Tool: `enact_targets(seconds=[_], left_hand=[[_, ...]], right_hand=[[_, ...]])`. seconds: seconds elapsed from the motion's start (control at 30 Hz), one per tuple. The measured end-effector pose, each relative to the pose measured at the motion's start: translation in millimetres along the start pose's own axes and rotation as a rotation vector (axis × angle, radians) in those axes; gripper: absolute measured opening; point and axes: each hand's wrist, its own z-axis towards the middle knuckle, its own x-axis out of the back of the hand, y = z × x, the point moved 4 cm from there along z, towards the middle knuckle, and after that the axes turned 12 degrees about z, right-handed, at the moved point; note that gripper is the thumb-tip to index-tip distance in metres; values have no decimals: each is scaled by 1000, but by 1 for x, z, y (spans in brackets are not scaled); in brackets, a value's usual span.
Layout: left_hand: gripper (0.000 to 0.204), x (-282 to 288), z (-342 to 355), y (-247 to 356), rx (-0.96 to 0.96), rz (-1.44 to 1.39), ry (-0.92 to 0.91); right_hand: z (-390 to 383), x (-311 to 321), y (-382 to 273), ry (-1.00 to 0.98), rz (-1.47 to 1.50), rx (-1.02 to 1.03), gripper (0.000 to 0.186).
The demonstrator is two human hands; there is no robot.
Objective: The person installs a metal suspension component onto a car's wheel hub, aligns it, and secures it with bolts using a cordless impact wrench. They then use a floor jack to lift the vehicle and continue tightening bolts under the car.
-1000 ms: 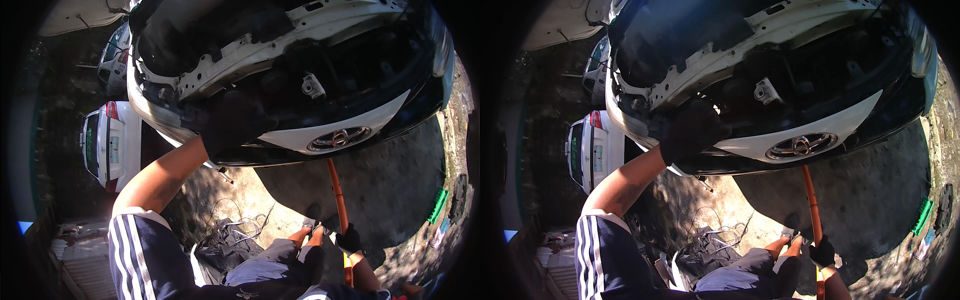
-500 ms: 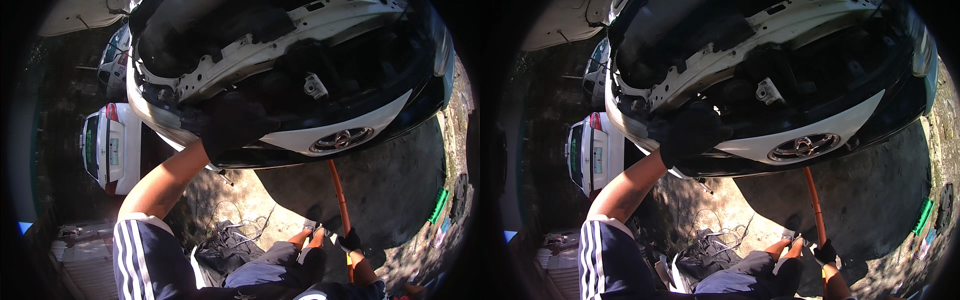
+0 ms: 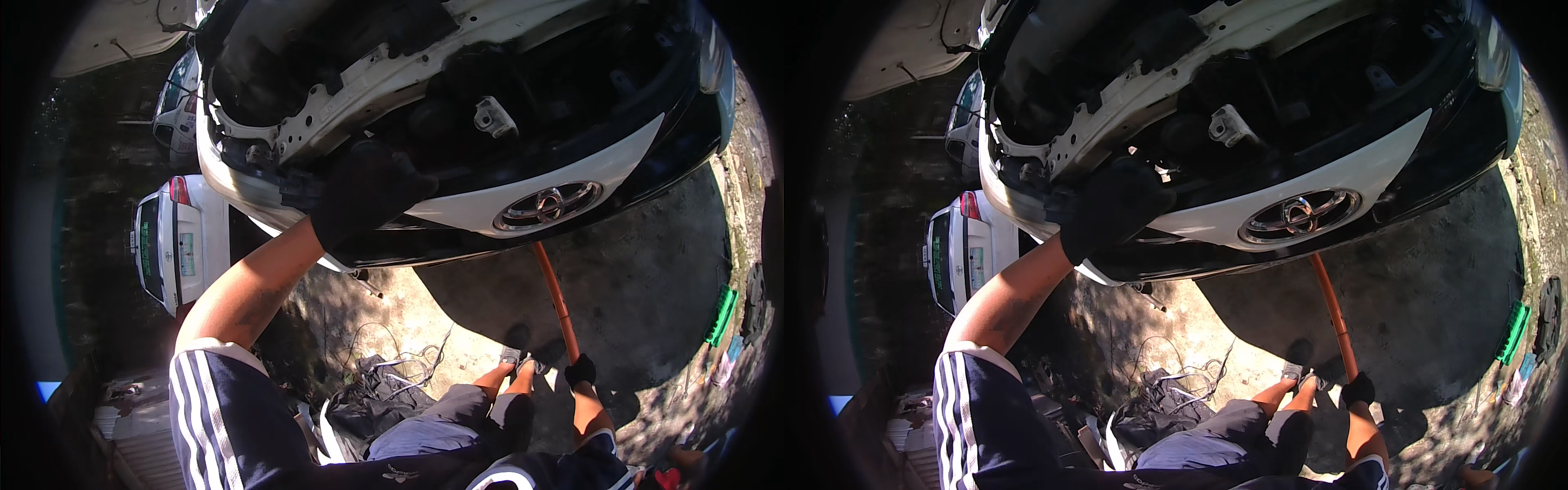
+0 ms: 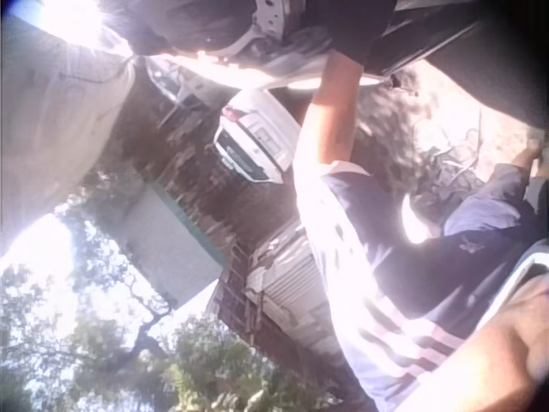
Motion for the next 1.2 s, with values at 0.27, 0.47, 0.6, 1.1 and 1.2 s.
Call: enact_targets(seconds=[0.27,0.47,0.6,1.1,1.2], left_hand=[[16,-14,-12,-5,85,-47,-84],[12,0,10,-1,-53,53,3],[18,6,7,-3,38,-17,-145],[17,-1,4,-2,-39,-55,-115],[18,8,4,-4,149,-169,-111]], right_hand=[[-86,101,-139,-6,115,370,62],[-8,24,-20,78,19,120,41],[2,-2,-15,2,41,11,45],[-2,13,-30,-8,-15,62,43],[-10,23,-40,-15,-12,38,43]])
